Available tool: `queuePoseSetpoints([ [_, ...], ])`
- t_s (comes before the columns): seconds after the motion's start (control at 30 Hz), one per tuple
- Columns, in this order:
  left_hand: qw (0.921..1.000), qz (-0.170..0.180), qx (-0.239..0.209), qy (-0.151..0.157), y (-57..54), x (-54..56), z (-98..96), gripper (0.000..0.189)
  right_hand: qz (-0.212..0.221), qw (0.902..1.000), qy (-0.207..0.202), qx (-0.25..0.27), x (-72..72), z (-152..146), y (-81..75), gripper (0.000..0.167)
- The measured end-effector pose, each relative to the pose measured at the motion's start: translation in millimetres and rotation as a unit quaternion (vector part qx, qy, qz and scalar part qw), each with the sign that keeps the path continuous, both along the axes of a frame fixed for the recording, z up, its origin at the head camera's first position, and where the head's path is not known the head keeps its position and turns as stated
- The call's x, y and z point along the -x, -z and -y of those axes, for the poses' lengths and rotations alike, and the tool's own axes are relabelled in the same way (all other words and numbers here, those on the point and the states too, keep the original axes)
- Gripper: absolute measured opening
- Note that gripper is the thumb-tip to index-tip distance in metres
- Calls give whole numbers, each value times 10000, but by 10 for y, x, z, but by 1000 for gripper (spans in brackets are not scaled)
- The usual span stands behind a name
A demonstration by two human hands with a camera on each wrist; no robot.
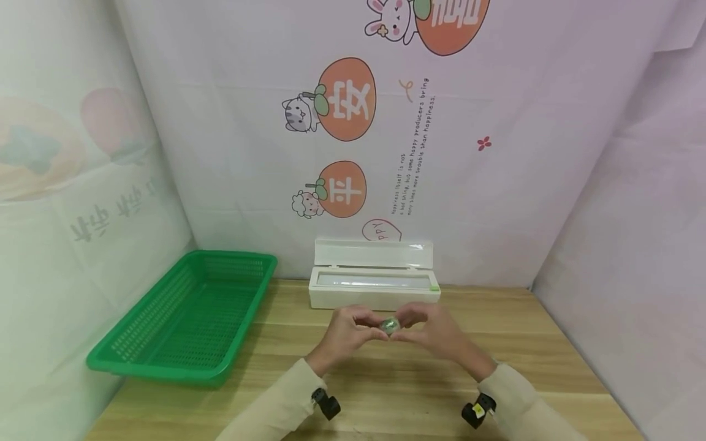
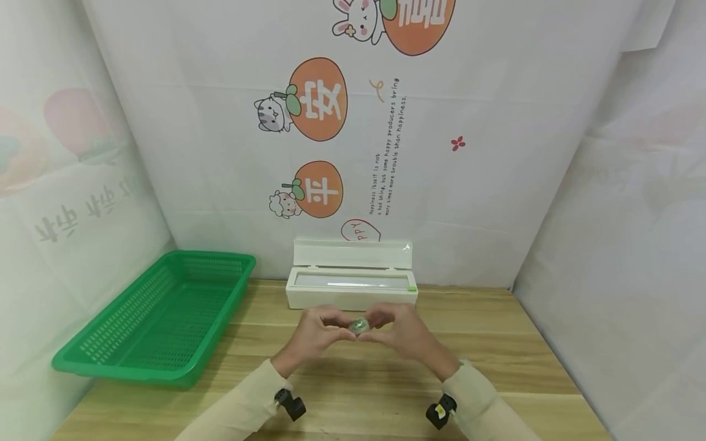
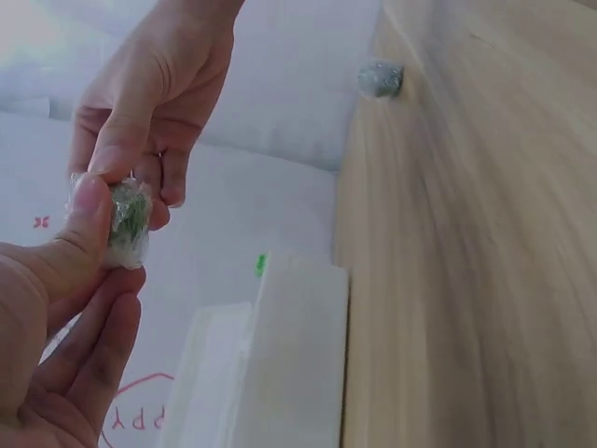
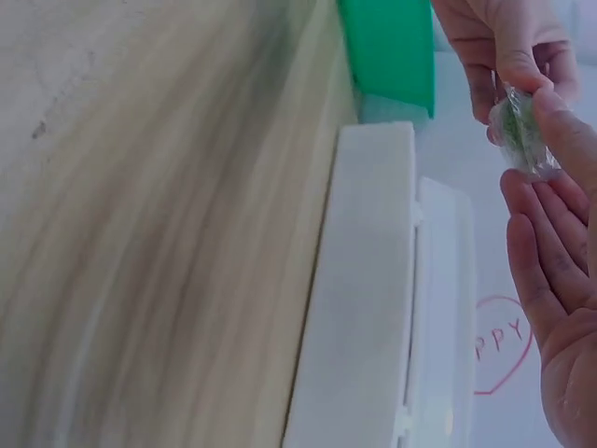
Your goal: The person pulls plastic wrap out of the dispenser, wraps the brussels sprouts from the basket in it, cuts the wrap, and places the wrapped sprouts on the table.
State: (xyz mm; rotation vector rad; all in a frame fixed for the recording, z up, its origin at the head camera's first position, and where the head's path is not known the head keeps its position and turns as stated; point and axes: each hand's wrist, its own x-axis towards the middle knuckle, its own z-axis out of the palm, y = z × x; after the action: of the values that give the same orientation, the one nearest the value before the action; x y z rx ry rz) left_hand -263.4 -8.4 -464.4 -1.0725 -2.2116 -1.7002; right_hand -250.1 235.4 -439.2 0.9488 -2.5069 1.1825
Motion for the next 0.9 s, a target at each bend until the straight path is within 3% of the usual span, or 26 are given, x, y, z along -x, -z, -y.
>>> queuePoseSetpoints([
  [0.17,9983,419,-2,400,-133,65,-234,25,271,9988,396,26,-9,-257,-125,23],
  [0.27,9972,653,65,367,-210,98,-386,31,280,9980,563,50,-28,-410,-185,24],
  [0.4,9950,946,61,309,-223,142,-607,31,371,9963,779,25,-54,-605,-215,25],
  [0.63,9951,915,243,277,-66,221,-1013,21,805,9905,1067,-309,-46,-983,-116,29],
  [0.8,9951,673,715,75,164,309,-1327,19,1253,9819,1292,-595,14,-1239,70,36],
  [0.9,9932,724,903,111,311,338,-1489,19,1450,9777,1338,-726,37,-1383,215,38],
])
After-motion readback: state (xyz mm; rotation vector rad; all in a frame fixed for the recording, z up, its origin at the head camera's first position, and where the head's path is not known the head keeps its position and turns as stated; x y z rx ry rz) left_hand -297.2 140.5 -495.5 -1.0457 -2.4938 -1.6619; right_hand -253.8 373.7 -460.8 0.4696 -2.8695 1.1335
